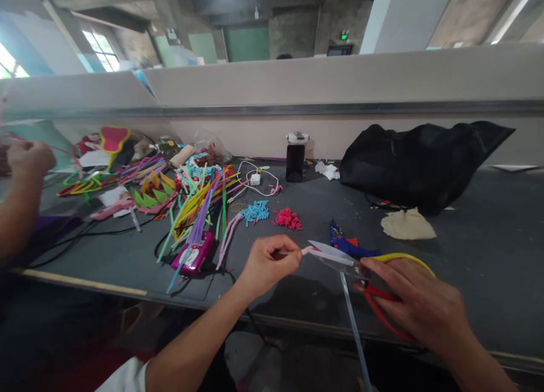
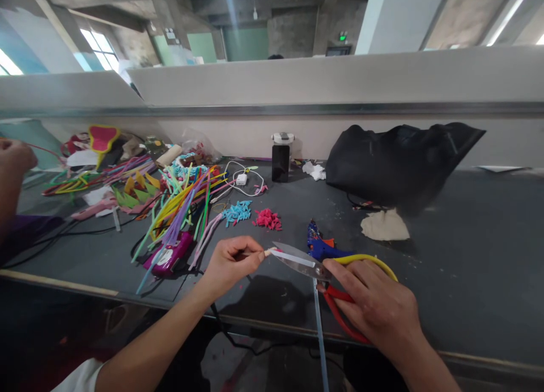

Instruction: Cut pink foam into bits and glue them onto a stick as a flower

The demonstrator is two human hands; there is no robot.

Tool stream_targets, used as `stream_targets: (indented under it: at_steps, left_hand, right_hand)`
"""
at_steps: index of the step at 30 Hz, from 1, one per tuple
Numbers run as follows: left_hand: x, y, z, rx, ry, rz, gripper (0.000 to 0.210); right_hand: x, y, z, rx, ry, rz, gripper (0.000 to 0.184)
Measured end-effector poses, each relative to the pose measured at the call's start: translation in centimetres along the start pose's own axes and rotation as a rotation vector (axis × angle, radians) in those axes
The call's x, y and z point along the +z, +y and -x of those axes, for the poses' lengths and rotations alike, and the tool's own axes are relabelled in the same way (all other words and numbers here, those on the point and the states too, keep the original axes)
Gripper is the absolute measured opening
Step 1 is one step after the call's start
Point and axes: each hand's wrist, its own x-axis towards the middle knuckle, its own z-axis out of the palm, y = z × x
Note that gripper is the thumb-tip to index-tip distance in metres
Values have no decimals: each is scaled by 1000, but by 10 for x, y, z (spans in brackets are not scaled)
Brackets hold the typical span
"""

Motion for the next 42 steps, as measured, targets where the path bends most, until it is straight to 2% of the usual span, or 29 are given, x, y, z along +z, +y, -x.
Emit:
stream_targets:
  at_steps: [4, 8, 13, 29, 33, 38, 42]
  left_hand:
    - [0, -2, 0, -3, -3, -4, 15]
    - [1, -1, 0, -22, -5, -7, 17]
    - [1, 0, 1, -28, -8, 7, 17]
    - [-1, 0, 1, -11, -27, 29, 13]
    - [-2, -1, 0, -26, -1, 63, 13]
    - [-5, -7, -5, -187, -47, 305, 11]
    - [-6, -7, -6, -332, -104, 483, 8]
  right_hand:
    - [-1, 1, 0, -46, 3, 12, 33]
    - [-1, 1, 1, -12, -36, -10, 33]
    - [0, 3, 2, -55, 7, -25, 33]
    - [-1, 4, 5, -65, -60, -28, 34]
    - [-4, 0, 0, 3, 31, -99, 28]
    - [-7, 2, -3, 59, 179, -128, 35]
    - [-8, 0, -5, -35, 166, -71, 32]
